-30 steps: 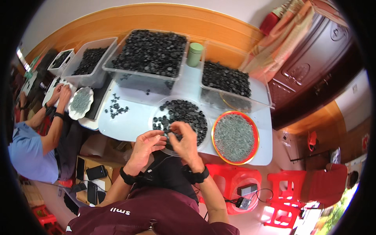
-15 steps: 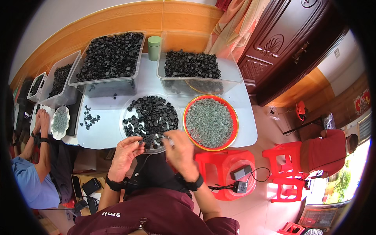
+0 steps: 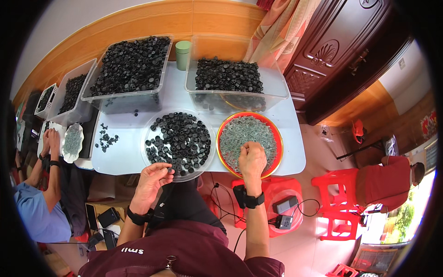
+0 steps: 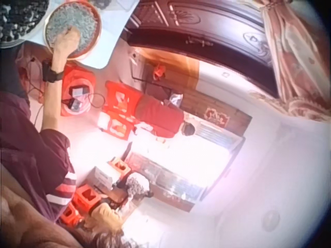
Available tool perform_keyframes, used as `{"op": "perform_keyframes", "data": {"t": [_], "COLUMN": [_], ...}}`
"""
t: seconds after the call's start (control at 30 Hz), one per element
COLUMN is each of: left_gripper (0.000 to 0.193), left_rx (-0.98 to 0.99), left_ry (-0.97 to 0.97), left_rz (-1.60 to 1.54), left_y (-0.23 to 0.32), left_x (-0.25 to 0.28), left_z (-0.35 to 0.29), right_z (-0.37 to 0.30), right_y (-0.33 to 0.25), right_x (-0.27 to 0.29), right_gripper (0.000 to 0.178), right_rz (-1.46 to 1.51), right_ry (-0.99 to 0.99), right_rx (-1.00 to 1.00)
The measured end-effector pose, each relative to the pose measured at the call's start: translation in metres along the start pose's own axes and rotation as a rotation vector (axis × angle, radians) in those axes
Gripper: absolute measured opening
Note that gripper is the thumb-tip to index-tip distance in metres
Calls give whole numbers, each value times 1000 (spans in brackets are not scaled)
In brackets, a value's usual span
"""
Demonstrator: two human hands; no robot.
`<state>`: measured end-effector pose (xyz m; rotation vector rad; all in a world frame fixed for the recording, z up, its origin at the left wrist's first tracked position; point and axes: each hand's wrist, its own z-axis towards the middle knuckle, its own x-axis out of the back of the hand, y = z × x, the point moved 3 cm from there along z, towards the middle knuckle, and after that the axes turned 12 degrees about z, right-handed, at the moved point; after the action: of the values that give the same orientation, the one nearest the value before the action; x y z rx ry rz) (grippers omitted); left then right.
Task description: Sorting and assembling small black plastic components and metal rings on a workshop table.
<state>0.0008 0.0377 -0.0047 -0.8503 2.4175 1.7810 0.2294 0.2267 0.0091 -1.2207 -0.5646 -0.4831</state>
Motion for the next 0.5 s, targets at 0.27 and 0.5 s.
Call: {"op": "perform_keyframes", "data": {"t": [0.27, 0.5], "left_gripper": [19, 19], "left_rx": [-5, 5], "left_ry": [-10, -138], "left_rz": [-38, -211], "left_y": [4, 3], "left_x": [0, -9], "left_z": [-1, -1], "right_z": [9, -20], "right_y": [23, -26], "right_x": [8, -9], "right_gripper": [12, 15], "right_rz": [461, 1209], "right_ry": [-24, -254], "right_rx": [-123, -346]}}
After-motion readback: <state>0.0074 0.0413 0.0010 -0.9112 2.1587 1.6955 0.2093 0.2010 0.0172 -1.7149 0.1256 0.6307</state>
